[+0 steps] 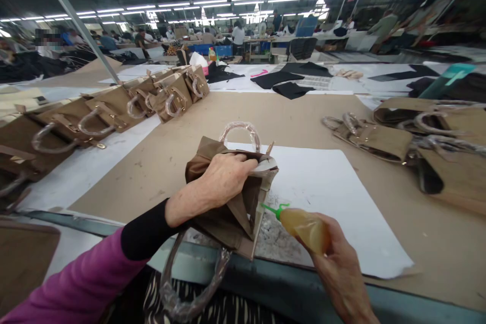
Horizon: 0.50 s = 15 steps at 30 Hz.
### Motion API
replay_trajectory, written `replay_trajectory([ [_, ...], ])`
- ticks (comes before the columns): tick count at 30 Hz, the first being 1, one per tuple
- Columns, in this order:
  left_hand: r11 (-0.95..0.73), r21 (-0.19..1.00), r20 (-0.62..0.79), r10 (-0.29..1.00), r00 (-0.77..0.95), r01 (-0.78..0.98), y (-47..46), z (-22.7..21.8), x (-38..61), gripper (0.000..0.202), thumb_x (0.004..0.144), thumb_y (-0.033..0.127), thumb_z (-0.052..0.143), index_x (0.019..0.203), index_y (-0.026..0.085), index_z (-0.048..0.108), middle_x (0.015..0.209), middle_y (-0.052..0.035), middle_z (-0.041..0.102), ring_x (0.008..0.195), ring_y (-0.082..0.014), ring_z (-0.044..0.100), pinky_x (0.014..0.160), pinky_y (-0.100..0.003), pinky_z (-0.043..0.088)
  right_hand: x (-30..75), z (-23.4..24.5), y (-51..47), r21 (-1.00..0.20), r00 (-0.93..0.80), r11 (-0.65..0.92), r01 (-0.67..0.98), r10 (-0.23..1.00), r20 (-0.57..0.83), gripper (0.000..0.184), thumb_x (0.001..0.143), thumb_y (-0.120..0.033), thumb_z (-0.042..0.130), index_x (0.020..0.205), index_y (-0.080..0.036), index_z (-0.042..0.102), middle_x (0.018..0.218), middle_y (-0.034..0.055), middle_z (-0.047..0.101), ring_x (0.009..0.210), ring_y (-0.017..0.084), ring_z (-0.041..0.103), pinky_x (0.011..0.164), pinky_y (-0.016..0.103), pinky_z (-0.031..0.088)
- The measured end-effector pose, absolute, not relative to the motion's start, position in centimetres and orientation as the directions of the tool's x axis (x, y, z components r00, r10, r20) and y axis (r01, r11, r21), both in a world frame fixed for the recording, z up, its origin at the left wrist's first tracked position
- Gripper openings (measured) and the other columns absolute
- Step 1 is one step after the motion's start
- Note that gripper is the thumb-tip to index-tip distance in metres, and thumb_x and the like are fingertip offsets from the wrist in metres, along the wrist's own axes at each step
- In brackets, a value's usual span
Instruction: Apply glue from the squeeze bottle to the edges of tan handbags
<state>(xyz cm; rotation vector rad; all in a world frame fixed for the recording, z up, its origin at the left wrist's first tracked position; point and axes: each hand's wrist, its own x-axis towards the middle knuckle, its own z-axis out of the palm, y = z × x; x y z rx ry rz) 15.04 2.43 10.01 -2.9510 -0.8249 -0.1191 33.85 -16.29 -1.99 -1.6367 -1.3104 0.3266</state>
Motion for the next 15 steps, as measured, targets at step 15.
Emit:
replay_trajectory([
  [15, -0.882, 0.026, 0.128, 0.47, 0.873, 0.471, 4.9, 10.4, 15.9, 0.015, 0.085, 0.014, 0.041, 0.082, 0.018, 0.055, 0.081, -0.0035, 0.064, 0.078, -0.0195, 0.062, 0.065, -0.028, 0.041, 34.4, -3.7, -14.4, -0.473, -0.014, 0.405, 0.782, 0.771, 0.637, 0.06, 0.079, 0.003, 0.036, 0.132, -0.023, 0.049, 0.129, 0.0098, 0.055, 0.115, 0.022, 0.054, 0.092, 0.034, 0.049],
])
